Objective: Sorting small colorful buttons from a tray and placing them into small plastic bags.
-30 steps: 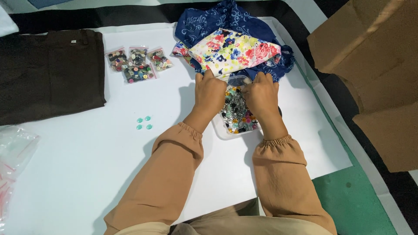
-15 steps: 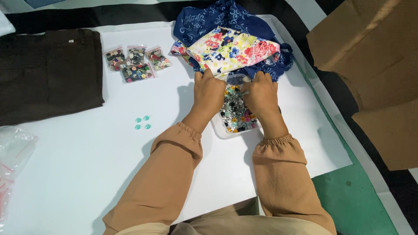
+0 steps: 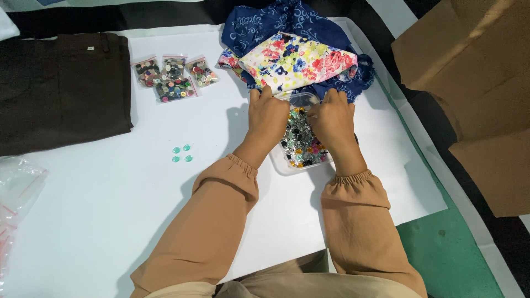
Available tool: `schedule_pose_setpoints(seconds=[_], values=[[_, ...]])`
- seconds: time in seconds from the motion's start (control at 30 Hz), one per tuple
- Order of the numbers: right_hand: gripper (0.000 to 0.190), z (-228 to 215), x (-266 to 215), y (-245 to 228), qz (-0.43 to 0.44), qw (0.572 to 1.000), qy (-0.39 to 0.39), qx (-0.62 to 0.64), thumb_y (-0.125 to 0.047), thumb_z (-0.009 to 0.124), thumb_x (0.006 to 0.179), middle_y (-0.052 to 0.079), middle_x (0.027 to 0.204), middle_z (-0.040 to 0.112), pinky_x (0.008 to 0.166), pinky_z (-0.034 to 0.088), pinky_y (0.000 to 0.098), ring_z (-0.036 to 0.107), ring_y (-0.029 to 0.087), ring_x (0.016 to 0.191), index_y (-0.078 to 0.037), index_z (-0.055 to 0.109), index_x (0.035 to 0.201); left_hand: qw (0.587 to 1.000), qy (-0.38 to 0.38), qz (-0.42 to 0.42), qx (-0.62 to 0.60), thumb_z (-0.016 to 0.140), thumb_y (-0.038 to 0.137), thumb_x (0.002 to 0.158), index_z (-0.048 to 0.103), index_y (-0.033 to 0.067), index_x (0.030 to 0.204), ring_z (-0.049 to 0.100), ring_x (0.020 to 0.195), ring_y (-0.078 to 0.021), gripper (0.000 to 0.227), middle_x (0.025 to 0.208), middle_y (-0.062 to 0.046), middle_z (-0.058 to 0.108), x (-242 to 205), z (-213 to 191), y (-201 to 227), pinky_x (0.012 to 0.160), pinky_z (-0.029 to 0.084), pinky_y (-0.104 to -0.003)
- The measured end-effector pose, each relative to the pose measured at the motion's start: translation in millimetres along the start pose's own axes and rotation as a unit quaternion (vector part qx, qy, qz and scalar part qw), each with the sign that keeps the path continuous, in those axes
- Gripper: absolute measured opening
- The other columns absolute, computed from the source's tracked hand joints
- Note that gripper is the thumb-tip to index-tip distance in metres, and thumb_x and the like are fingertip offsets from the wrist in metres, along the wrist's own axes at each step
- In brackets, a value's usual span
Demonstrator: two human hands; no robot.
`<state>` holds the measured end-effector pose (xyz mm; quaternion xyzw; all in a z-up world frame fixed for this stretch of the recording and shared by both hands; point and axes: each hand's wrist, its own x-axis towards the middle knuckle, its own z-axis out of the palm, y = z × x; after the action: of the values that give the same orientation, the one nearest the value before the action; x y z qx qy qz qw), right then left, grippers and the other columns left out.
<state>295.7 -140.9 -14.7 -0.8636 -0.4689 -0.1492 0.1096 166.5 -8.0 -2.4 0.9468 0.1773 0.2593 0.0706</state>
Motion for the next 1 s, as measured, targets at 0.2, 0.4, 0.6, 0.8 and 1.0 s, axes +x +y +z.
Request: schedule_pose_setpoints(seconds=[0.2, 0.4, 0.6, 0.8, 1.0], values=[[0.008, 6, 0, 2, -0.002, 1.0, 0.004, -0.01, -0.015, 0.085, 0.077, 0.005, 0.094, 0.047, 0.076, 0.037, 0.0403, 0.047, 0.026, 0.095, -0.019, 0.081, 0.082, 1.0, 0.004, -0.005, 0.006, 0.081, -0.007, 0.07, 0.08, 0.0054, 0.076, 0.059, 0.096, -0.0315, 0.014, 0.056, -0.011, 0.063, -1, -3, 2, 0.082, 0.032, -0.042], [0.004, 15, -1, 1, -0.008, 1.0, 0.026, -0.011, -0.018, 0.083, 0.08, 0.005, 0.094, 0.047, 0.075, 0.033, 0.0399, 0.046, 0.026, 0.094, -0.02, 0.08, 0.079, 1.0, 0.009, -0.007, -0.024, 0.08, -0.007, 0.073, 0.08, 0.0042, 0.086, 0.058, 0.091, -0.0305, 0.017, 0.062, -0.013, 0.067, 1, -2, 0, 0.08, 0.032, -0.044], [0.004, 21, 2, -1, -0.006, 0.999, 0.01, -0.051, -0.016, 0.083, 0.08, 0.008, 0.095, 0.05, 0.078, 0.033, 0.0438, 0.046, 0.03, 0.098, -0.013, 0.08, 0.079, 0.999, 0.025, 0.011, -0.032, 0.079, -0.006, 0.072, 0.079, 0.0039, 0.087, 0.058, 0.088, -0.0309, 0.018, 0.062, -0.012, 0.066, 0, 2, -3, 0.079, 0.033, -0.044], [0.005, 22, 2, 0, -0.002, 0.999, 0.006, -0.043, -0.014, 0.079, 0.083, 0.008, 0.095, 0.049, 0.078, 0.031, 0.0433, 0.045, 0.03, 0.099, -0.012, 0.08, 0.078, 0.995, 0.066, 0.054, -0.046, 0.082, -0.003, 0.07, 0.078, 0.0042, 0.087, 0.056, 0.081, -0.0286, 0.019, 0.063, -0.011, 0.065, -3, 6, -3, 0.077, 0.032, -0.043], [0.002, 2, -4, -8, 0.017, 0.998, -0.019, -0.057, -0.016, 0.082, 0.079, 0.005, 0.097, 0.048, 0.081, 0.031, 0.0439, 0.044, 0.028, 0.101, -0.018, 0.081, 0.079, 0.992, 0.088, 0.066, -0.065, 0.082, -0.001, 0.071, 0.077, 0.0078, 0.087, 0.056, 0.079, -0.0265, 0.019, 0.065, -0.009, 0.065, -6, 12, -3, 0.079, 0.034, -0.043]])
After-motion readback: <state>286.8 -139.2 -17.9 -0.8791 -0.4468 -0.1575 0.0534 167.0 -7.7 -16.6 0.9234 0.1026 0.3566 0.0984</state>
